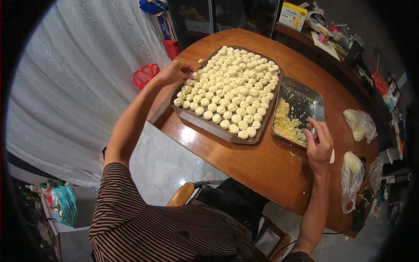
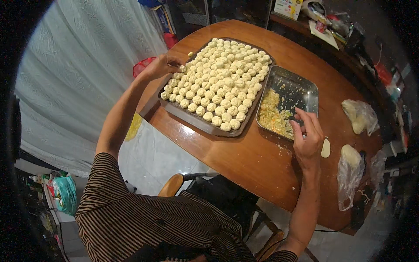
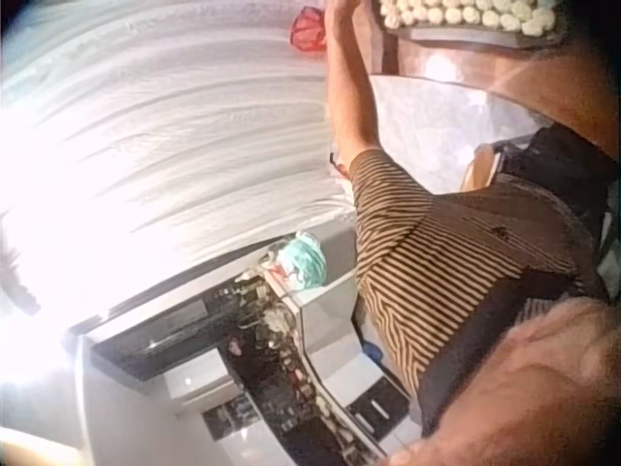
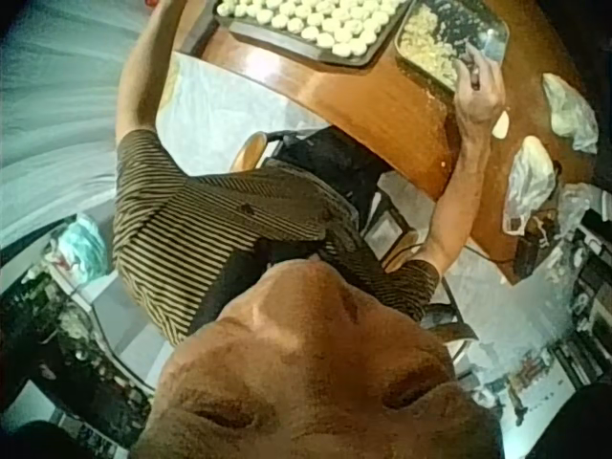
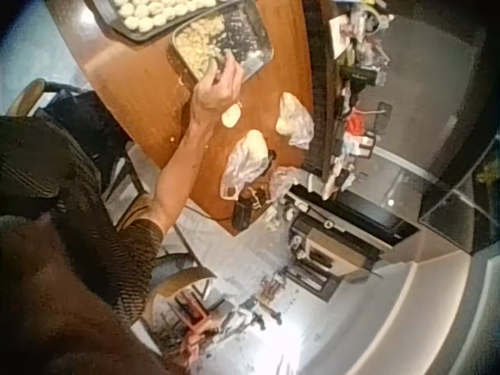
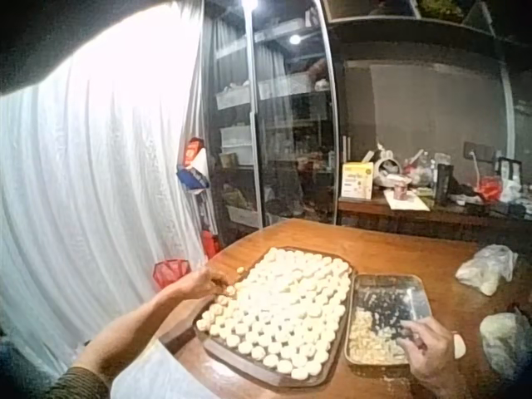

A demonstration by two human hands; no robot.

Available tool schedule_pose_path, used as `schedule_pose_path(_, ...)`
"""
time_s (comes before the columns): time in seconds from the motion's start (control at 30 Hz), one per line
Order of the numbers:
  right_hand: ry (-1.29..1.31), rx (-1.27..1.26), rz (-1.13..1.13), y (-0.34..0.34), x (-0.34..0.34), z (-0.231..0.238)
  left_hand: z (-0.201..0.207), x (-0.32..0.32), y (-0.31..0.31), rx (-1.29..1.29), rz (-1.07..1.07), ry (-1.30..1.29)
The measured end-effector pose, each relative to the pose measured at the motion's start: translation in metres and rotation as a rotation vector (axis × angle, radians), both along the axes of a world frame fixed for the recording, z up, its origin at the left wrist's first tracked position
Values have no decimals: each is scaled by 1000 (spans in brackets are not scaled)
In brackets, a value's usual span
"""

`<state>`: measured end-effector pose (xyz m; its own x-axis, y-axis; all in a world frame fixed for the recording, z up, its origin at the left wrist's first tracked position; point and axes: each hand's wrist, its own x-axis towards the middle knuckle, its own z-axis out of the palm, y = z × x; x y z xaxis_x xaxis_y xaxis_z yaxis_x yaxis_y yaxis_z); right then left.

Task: The person is assembling small round pastries by filling pieces of dough with a mixture using a spoon and rolling them into balls.

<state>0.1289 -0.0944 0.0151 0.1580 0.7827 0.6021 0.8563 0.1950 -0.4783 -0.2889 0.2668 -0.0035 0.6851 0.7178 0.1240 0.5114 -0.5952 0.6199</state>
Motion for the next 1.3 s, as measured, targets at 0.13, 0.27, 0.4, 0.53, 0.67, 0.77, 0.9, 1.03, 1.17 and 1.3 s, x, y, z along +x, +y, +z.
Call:
schedule_pose_path(0.13, -15, 4, 2, 0, 1, 0, 4, -2, 2, 141, -95, 63)
schedule_pose_path(0.27, -4, 15, 4, 0, 2, 0, 2, -3, -1, 88, -86, -30)
schedule_pose_path(0.4, 27, -18, 1, -2, 1, 2, 2, -9, 0, -55, -58, -24)
schedule_pose_path(0.53, 21, -21, -6, -3, 2, 2, 1, -9, 3, -118, -72, -35)
schedule_pose_path(0.67, 4, 16, 6, -4, 4, 2, 2, -10, 7, -106, -30, -22)
schedule_pose_path(0.77, 42, 2, -1, -4, 1, 5, 5, -10, 7, 19, 38, -25)
schedule_pose_path(0.9, 52, 65, -34, -2, 4, 3, 16, 26, -29, 96, 51, -286)
schedule_pose_path(1.03, 7, 138, -8, -4, 13, 3, 37, 117, -124, -22, -65, -527)
schedule_pose_path(1.17, 12, 122, -12, -5, 23, 0, 30, 200, -207, 37, -275, -640)
schedule_pose_path(1.3, 36, 125, -67, -3, 28, 0, 28, 255, -250, 192, -384, -718)
